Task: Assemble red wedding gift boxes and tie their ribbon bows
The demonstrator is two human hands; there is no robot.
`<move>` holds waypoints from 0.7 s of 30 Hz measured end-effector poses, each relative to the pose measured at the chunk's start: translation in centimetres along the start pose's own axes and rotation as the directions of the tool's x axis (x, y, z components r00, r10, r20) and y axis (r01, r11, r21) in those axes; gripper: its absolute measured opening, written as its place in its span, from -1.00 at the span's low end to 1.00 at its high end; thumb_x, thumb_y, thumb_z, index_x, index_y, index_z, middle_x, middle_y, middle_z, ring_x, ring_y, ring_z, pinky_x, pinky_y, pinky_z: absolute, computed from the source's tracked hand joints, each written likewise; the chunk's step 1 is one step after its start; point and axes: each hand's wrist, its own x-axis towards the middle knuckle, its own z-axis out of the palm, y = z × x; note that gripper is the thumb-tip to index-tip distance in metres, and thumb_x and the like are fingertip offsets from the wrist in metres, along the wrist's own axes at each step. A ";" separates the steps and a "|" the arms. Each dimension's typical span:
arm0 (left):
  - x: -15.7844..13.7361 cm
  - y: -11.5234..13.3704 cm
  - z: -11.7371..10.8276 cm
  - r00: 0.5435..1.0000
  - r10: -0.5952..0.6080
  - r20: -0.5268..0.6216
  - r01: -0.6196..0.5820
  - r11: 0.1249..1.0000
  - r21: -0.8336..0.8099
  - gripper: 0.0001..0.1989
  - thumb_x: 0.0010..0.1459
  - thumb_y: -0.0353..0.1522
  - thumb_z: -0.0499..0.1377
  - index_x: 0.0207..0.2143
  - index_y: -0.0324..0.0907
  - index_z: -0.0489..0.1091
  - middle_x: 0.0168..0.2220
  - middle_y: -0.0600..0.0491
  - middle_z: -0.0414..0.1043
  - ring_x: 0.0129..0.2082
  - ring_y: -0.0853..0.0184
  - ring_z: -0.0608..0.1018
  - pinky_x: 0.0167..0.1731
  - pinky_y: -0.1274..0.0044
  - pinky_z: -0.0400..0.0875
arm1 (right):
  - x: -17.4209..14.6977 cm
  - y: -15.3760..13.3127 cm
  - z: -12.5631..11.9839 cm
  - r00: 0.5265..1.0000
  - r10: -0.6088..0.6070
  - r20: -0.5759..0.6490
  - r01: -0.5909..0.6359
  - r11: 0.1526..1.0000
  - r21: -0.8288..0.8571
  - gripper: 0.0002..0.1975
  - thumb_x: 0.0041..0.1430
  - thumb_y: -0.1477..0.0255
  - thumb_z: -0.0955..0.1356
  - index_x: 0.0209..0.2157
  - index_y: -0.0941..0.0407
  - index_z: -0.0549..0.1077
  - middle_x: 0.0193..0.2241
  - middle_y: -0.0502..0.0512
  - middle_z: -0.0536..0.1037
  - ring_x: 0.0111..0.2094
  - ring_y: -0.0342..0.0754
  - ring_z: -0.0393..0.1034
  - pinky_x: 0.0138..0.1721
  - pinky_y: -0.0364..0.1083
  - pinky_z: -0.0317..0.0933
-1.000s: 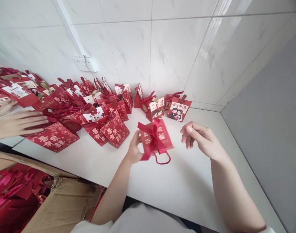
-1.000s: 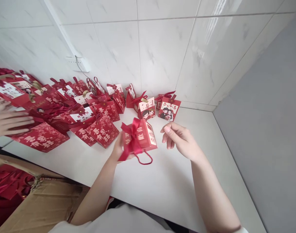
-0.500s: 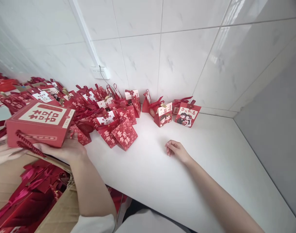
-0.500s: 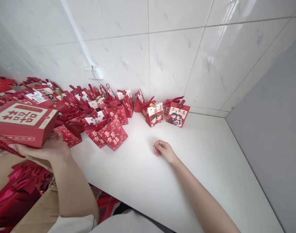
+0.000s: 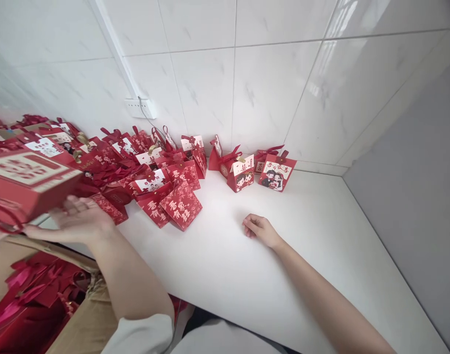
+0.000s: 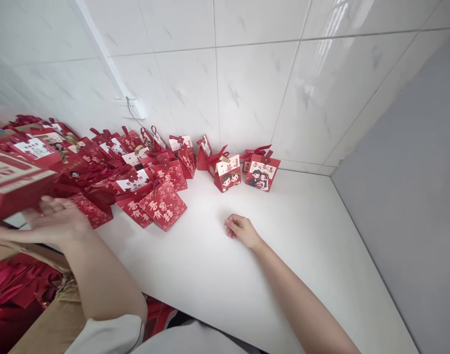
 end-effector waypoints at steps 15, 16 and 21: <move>-12.4 10.3 10.0 0.820 0.492 0.291 -0.525 0.850 0.044 -0.79 0.10 -0.31 0.22 -0.20 -0.17 0.47 -0.08 -0.10 0.47 -0.03 0.17 0.47 0.09 0.30 0.23 | 0.1 0.1 0.2 1.000 -0.017 -0.016 0.018 1.000 0.010 -0.60 0.16 0.02 0.32 -0.39 0.10 0.38 -0.54 -0.03 0.46 -0.55 -0.15 0.36 -0.49 -0.14 0.26; -12.2 9.2 9.6 0.833 0.478 0.278 -0.521 0.847 0.104 -0.78 0.11 -0.32 0.21 -0.18 -0.18 0.48 -0.09 -0.11 0.48 -0.04 0.16 0.48 0.08 0.29 0.23 | 0.0 0.1 0.2 1.000 -0.017 -0.016 0.018 1.000 0.010 -0.60 0.17 0.02 0.32 -0.39 0.10 0.38 -0.53 -0.02 0.46 -0.54 -0.14 0.36 -0.48 -0.14 0.26; -10.4 4.9 5.9 0.885 0.410 0.222 -0.463 0.828 0.316 -0.67 0.06 -0.28 0.25 -0.11 -0.20 0.47 -0.14 -0.17 0.51 -0.07 0.07 0.48 0.04 0.25 0.19 | -0.1 -0.2 0.2 1.000 -0.005 0.009 0.005 1.000 0.014 -0.63 0.20 0.06 0.31 -0.39 0.09 0.38 -0.53 -0.01 0.46 -0.54 -0.14 0.34 -0.48 -0.13 0.24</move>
